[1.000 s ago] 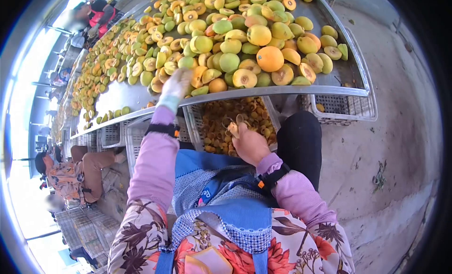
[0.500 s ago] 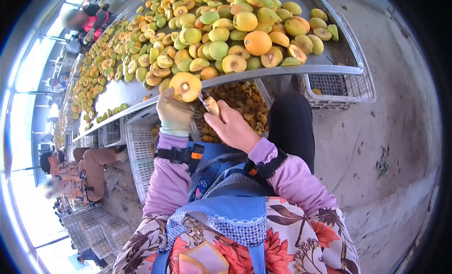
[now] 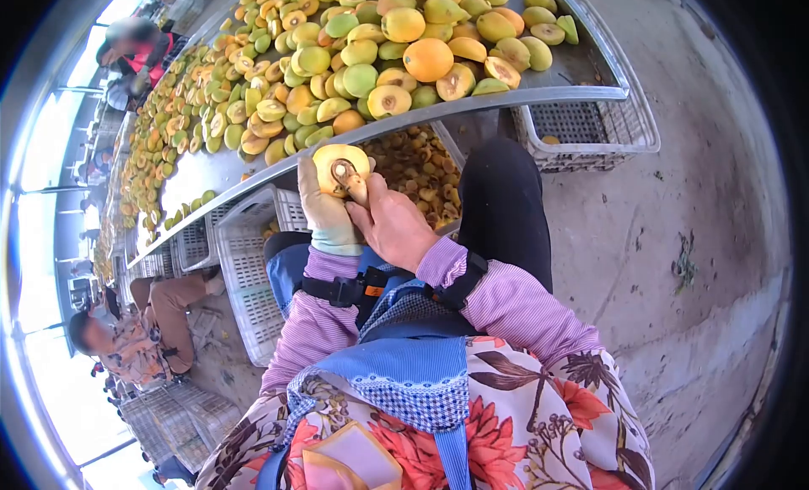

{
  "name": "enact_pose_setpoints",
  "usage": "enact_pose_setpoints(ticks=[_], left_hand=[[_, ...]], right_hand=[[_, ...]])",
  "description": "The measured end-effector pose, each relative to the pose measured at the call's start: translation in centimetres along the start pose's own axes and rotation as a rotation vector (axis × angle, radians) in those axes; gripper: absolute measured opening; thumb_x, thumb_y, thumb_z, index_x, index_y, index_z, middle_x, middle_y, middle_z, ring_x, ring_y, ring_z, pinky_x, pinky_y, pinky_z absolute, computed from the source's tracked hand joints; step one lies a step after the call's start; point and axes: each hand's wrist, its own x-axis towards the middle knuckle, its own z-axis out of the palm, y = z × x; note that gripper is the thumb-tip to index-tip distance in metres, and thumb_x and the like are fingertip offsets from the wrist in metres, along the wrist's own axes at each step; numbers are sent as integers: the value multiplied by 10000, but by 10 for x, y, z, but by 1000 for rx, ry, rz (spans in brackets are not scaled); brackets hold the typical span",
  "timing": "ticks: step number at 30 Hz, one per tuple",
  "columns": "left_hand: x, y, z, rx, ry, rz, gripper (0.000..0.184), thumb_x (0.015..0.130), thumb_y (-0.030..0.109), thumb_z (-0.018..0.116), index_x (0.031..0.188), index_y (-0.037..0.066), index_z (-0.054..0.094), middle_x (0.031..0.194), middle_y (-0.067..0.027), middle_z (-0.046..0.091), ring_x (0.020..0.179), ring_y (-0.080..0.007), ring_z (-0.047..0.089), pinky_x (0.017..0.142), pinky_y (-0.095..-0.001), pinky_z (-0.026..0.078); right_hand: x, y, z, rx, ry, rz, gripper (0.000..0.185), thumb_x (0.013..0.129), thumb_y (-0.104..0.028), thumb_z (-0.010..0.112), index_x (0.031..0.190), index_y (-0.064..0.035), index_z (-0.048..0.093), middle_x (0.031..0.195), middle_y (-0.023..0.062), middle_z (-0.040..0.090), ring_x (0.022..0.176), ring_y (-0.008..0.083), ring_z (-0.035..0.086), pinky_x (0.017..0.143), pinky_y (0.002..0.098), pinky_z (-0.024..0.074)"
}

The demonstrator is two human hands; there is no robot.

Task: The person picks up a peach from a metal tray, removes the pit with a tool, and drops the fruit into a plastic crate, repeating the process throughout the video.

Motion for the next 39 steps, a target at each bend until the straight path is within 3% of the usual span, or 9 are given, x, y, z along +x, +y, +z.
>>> enact_pose_setpoints(ticks=[7,16,18,22,26,31,34,35,39], left_hand=[[9,-9,-3,73,24,123,463,956,440,372,1169,36,443,955,-152,594,791,-292,626,691,-380,542],[3,0,-5,156,127,169,342,933,291,487,1122,8,508,964,-106,579,863,-200,584,783,-305,499],[5,-2,-6,331,155,301,341,926,287,499,1114,3,509,948,-98,583,850,-194,577,796,-303,487],[5,12,-14,-155,-289,-24,370,897,135,465,1240,6,417,1144,-146,527,1037,-274,531,915,-378,439],[-2,22,-24,-18,-315,-102,443,901,179,472,1294,16,351,1194,-166,497,1085,-307,505,981,-430,394],[6,-4,-70,-305,-160,-385,708,901,620,299,1212,7,469,1069,-212,574,947,-340,574,835,-439,488],[-9,-5,-56,-292,-115,-261,642,909,557,374,1228,7,458,1097,-232,564,965,-359,572,851,-457,484],[-11,-6,-57,-274,-99,-263,621,908,534,393,1228,6,460,1100,-224,566,973,-350,573,858,-451,483],[-15,-1,-57,-267,-81,-248,562,900,466,451,1229,11,465,1106,-180,576,997,-303,576,891,-421,474]], right_hand=[[4,-2,3,-9,37,60,275,895,-173,537,968,28,365,760,279,554,748,480,545,616,456,439],[12,13,-3,46,-215,80,268,886,-166,555,1004,16,398,733,240,562,674,341,611,577,374,465],[11,20,3,132,-180,95,250,900,-185,542,1002,3,414,674,148,553,612,259,592,541,332,453],[19,18,-13,434,-301,400,235,911,-215,526,1004,-26,421,629,71,515,479,170,523,423,310,423],[19,4,-24,759,-434,543,211,929,-237,494,1023,-61,424,613,-2,427,407,73,421,335,240,356],[6,3,-4,514,-490,476,273,927,-256,487,1063,-27,426,623,8,434,405,100,427,356,258,386],[8,10,-4,460,-494,552,297,924,-265,488,1052,-3,429,620,22,455,406,95,439,352,265,383],[8,11,-7,321,-514,478,295,911,-254,516,995,14,427,635,113,532,450,213,529,414,338,428],[0,26,6,53,-191,6,294,889,-227,552,940,27,414,703,238,573,637,400,574,550,430,448]])
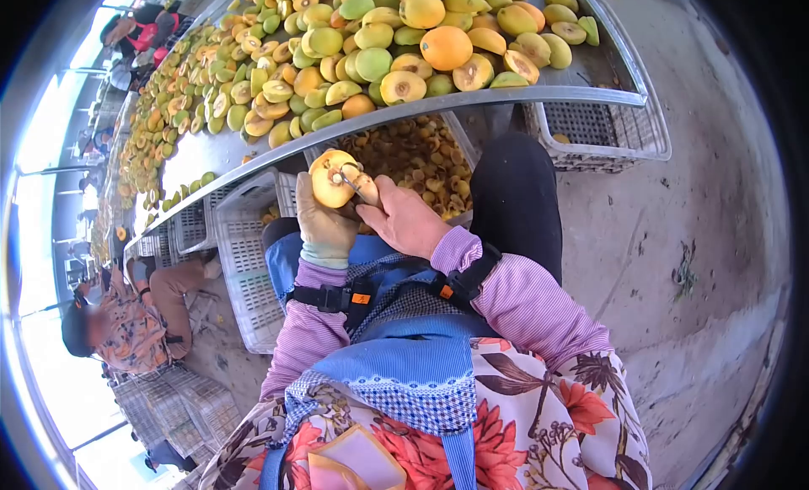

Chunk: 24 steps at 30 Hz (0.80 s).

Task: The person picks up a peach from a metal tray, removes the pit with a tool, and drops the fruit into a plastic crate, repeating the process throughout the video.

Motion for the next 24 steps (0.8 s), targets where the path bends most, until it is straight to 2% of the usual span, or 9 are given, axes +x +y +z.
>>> enact_pose_setpoints(ticks=[2,5,8,11,14,17,20,23,24], left_hand=[[-2,5,8,27,-12,22,559,890,455,468,1213,-1,484,1091,-131,591,991,-251,583,906,-380,465],[0,2,5,166,-41,89,556,899,447,453,1182,-28,509,1082,-133,595,984,-245,585,901,-363,463],[-4,3,12,211,-3,103,478,926,386,378,1134,-12,544,1027,-121,608,934,-230,592,857,-347,479],[-3,6,15,199,13,74,474,924,381,379,1101,-19,564,1000,-129,622,916,-223,599,856,-344,480],[-5,13,20,54,49,-94,552,915,413,365,1134,-62,543,1061,-166,610,996,-277,575,918,-380,439],[0,11,14,41,45,-81,556,909,421,371,1126,-60,546,1067,-171,607,1000,-288,574,922,-390,434],[6,5,4,-36,124,-100,553,904,428,379,1113,-53,553,1056,-170,609,988,-293,574,908,-407,442],[3,7,19,-55,278,-81,423,915,367,425,957,-21,587,901,-126,624,843,-248,602,793,-369,494],[6,6,14,-69,285,-102,428,920,378,421,937,-20,579,907,-131,621,837,-243,598,769,-370,502]], right_hand=[[1,-18,-7,-10,5,27,299,877,-214,567,931,31,404,728,268,572,720,457,555,605,462,441],[3,-21,-9,-74,-7,-27,287,877,-201,561,934,21,390,708,253,575,694,447,559,593,473,440],[1,-16,-9,-206,-30,-39,285,874,-202,556,940,8,375,705,245,577,692,442,562,599,483,442],[-1,-19,-10,-333,-7,-29,296,861,-199,578,958,-24,360,686,235,563,681,433,560,565,484,420],[-2,-29,-14,-413,-3,21,281,873,-235,545,952,-23,378,685,223,583,683,423,580,587,488,451],[-3,-28,-14,-422,-44,36,297,856,-200,577,1000,-46,368,690,228,572,692,421,577,572,487,438],[-5,-23,-11,-397,-45,14,294,865,-237,550,994,-29,387,728,228,592,715,429,582,610,492,456],[-6,-11,-8,-209,-110,7,308,863,-227,554,1029,-15,403,777,244,589,756,430,582,640,473,461],[-5,-7,-9,-187,-148,49,307,864,-221,556,1033,-10,411,791,248,588,767,428,582,649,465,462]])
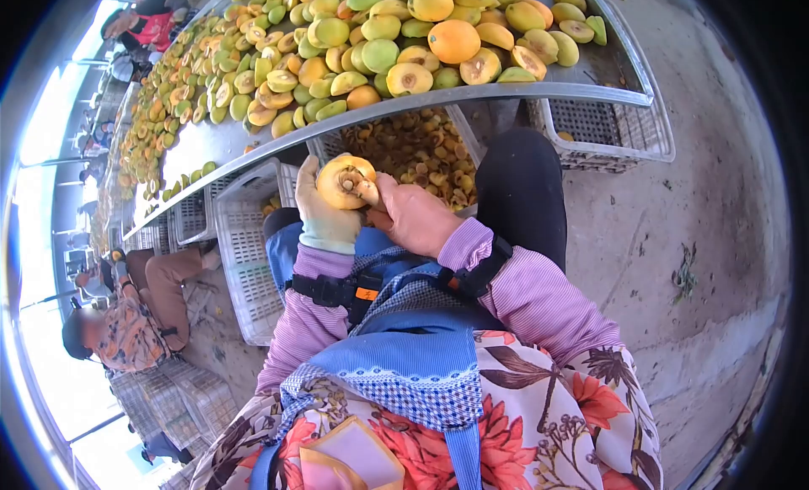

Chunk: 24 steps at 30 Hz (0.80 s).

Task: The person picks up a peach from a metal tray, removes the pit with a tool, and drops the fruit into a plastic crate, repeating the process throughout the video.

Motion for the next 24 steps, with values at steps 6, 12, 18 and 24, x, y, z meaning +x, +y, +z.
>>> enact_pose_setpoints(ticks=[6,12,18,24], left_hand=[[-10,-3,6,379,-39,388,440,925,401,441,1011,-16,550,919,-151,609,831,-278,607,762,-384,507],[-6,-12,19,134,75,290,357,924,301,473,927,-40,579,818,-128,610,749,-230,612,690,-327,514],[-10,12,34,497,-130,99,380,963,291,403,991,-56,555,871,-131,614,811,-232,619,737,-325,518],[-13,-17,14,537,-27,403,384,944,316,463,1032,-37,586,908,-118,629,798,-176,605,733,-290,504]], right_hand=[[3,-9,-16,164,-140,95,290,873,-192,567,1053,5,452,813,226,594,774,367,591,676,405,464],[0,-3,0,188,-75,51,271,886,-141,552,1101,-3,464,844,187,593,775,265,589,711,342,466],[2,8,-11,222,-147,95,292,873,-189,563,1070,6,473,860,212,599,812,334,596,730,390,466],[0,3,-15,177,-206,50,254,879,-157,556,1066,4,493,832,174,605,757,267,594,709,337,468]])
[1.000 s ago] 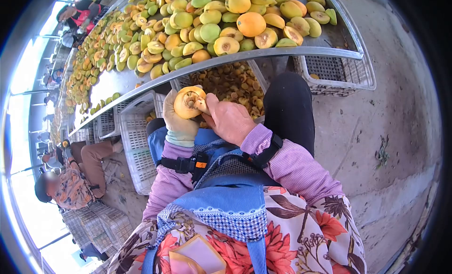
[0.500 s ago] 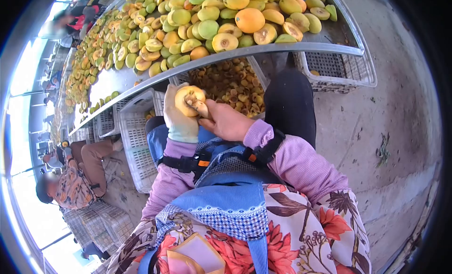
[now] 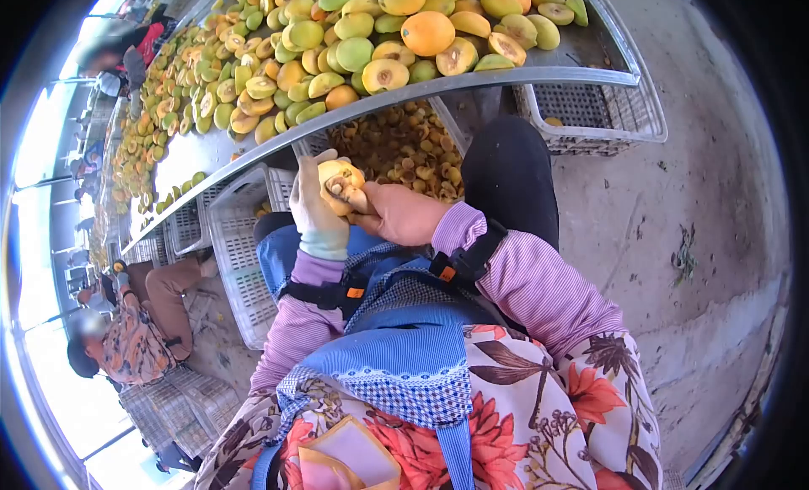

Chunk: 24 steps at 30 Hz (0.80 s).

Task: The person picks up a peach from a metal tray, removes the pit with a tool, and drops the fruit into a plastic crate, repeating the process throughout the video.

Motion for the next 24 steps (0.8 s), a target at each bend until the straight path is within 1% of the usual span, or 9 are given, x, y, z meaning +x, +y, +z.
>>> enact_pose_setpoints(ticks=[3,4,7,10,13,16,20,23,24], left_hand=[[14,3,-9,424,-164,187,360,925,302,503,982,-33,620,875,-100,633,759,-151,600,699,-268,496],[9,16,6,135,13,-87,288,902,239,556,960,-30,641,858,-74,636,734,-118,587,678,-238,480],[10,21,13,382,-48,138,217,880,151,594,993,-29,638,869,-62,643,740,-100,584,679,-219,470],[14,13,8,314,-225,227,184,884,98,586,1008,-29,635,914,-78,656,827,-112,592,748,-230,469],[20,10,-1,348,-340,310,180,889,80,564,1010,-36,630,932,-96,660,879,-132,594,806,-254,468],[21,14,-3,369,-407,313,175,865,50,570,1004,-35,634,951,-94,656,879,-130,595,797,-254,474],[24,23,-7,373,-533,343,181,820,22,600,988,-28,644,975,-85,651,878,-126,594,782,-250,481],[29,25,-9,364,-550,350,191,828,45,596,999,-28,640,976,-90,650,877,-141,602,783,-255,483],[27,23,-10,316,-539,308,195,833,58,597,1003,-29,638,975,-92,651,876,-146,605,781,-258,485]], right_hand=[[-2,3,12,-53,98,37,245,884,-169,548,1053,-1,491,816,178,598,737,286,594,682,333,471],[-1,6,14,-69,166,-49,231,893,-188,539,1028,-7,491,760,135,584,719,270,596,657,330,473],[-6,-32,-3,353,-129,367,272,895,-214,537,1037,6,461,773,202,590,694,334,615,619,392,491],[-9,-17,-2,497,-153,296,222,896,-196,536,992,-11,463,626,98,533,450,191,536,410,317,434],[9,37,27,-193,433,-403,174,908,-200,517,934,-40,453,557,-1,445,352,76,398,311,239,331],[-13,-21,1,637,-140,293,143,917,-204,501,902,-73,444,556,-29,410,360,72,374,320,239,328],[-14,-16,-6,1266,-422,405,111,913,-189,500,883,-102,439,559,-53,347,378,35,323,324,223,303],[-16,-30,-9,921,-258,361,111,918,-189,493,907,-101,426,561,-54,350,387,33,333,331,217,309],[-15,-31,-7,292,-62,205,125,922,-191,489,950,-101,407,566,-51,350,396,32,336,339,209,310]])
